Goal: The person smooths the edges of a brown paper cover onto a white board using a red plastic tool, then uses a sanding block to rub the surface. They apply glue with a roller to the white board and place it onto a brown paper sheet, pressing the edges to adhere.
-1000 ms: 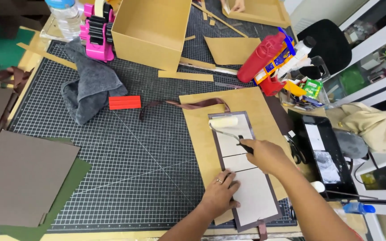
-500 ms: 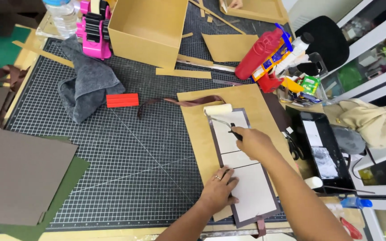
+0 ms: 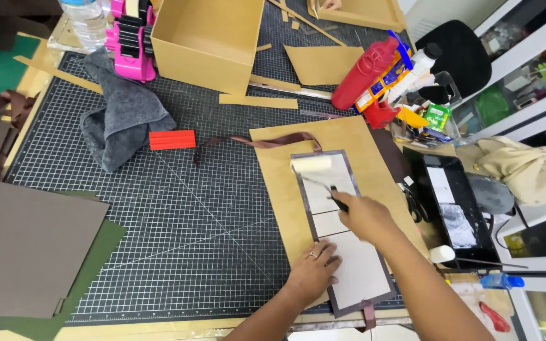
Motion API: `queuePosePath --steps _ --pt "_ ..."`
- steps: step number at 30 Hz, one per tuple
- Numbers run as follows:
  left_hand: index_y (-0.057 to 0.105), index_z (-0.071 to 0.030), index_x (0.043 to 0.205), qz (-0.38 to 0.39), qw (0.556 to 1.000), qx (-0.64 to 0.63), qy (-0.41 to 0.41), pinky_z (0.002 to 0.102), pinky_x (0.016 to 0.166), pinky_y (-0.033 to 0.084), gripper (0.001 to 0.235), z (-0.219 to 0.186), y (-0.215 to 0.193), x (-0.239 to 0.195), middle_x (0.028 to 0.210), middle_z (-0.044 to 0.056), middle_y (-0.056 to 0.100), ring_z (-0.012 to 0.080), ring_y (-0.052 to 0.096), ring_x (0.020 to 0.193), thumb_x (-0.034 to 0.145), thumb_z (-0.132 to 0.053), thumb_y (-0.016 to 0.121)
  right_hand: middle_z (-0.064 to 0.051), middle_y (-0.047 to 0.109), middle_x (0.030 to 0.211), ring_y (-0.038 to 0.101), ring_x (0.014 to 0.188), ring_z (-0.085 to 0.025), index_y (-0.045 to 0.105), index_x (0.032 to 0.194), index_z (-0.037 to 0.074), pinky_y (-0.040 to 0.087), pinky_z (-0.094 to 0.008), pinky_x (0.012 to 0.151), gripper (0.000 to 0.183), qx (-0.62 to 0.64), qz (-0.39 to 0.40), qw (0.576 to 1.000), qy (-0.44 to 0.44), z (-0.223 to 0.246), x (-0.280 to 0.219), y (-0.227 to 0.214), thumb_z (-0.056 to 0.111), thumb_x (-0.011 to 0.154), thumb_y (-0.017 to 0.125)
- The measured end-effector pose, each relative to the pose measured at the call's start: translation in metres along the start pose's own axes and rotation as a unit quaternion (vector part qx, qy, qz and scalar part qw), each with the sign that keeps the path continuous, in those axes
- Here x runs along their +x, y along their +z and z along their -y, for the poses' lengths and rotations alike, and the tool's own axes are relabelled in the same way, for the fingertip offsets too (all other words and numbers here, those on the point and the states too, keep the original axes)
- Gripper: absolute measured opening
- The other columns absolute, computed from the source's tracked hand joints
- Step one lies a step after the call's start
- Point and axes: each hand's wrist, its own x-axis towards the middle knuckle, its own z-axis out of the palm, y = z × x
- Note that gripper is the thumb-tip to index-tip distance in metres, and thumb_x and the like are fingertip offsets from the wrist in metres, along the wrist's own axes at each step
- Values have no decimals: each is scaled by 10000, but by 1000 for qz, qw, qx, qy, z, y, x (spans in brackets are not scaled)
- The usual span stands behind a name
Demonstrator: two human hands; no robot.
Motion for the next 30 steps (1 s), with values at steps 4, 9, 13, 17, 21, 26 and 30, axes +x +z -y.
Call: queuePosePath --steps 4,9,13,17,21,26,30 --pt "584 -90 1412 -30 1000 3 -1 498 1251 203 551 -8 -5 -2 1600 166 400 378 252 1520 944 -375 640 -101 712 871 617 726 -305 408 1568 392 441 -412 578 592 -18 15 1000 4 -20 -23 19 273 991 470" --pt "582 -56 1416 -42 999 0 -4 506 1248 220 546 -6 6 -1 1591 210 417 402 275 1519 953 -339 645 -56 755 833 706 805 -303 386 1522 513 523 -417 684 597 -100 46 994 -3 -79 -87 70 401 957 540" --pt "669 -53 1304 -75 994 3 82 507 1206 336 804 -7 9 -11 1445 135 557 410 389 1440 570 -230 944 -76 753 925 703 856 -346 443 1501 483 533 -443 687 545 -59 36 998 9 -65 -76 56 394 971 533" --pt "708 -4 1215 -156 983 -14 91 540 1160 400 439 -10 18 -10 1349 171 623 450 471 1362 777 -20 685 -36 731 812 661 748 -275 384 1538 473 481 -399 629 552 -67 79 994 16 -63 -99 50 376 1007 500" --pt "715 -4 1208 -139 987 16 75 535 1172 369 379 -17 3 -11 1347 178 635 432 467 1362 961 -286 660 -66 764 976 704 923 -321 464 1493 461 540 -432 737 540 -61 38 997 12 -61 -90 53 368 964 519" --pt "616 -24 1367 -27 999 -10 35 539 1180 309 589 -19 -8 -11 1496 171 529 423 323 1473 935 -420 670 -68 756 916 693 857 -320 449 1500 437 519 -438 697 544 -66 48 997 -4 -63 -99 52 351 969 526" --pt "624 -24 1351 -43 998 2 40 544 1194 295 601 -21 -3 -12 1483 162 537 416 331 1472 918 -437 686 -83 767 969 698 918 -328 475 1495 414 528 -435 727 537 -54 42 998 14 -52 -97 44 324 967 527"
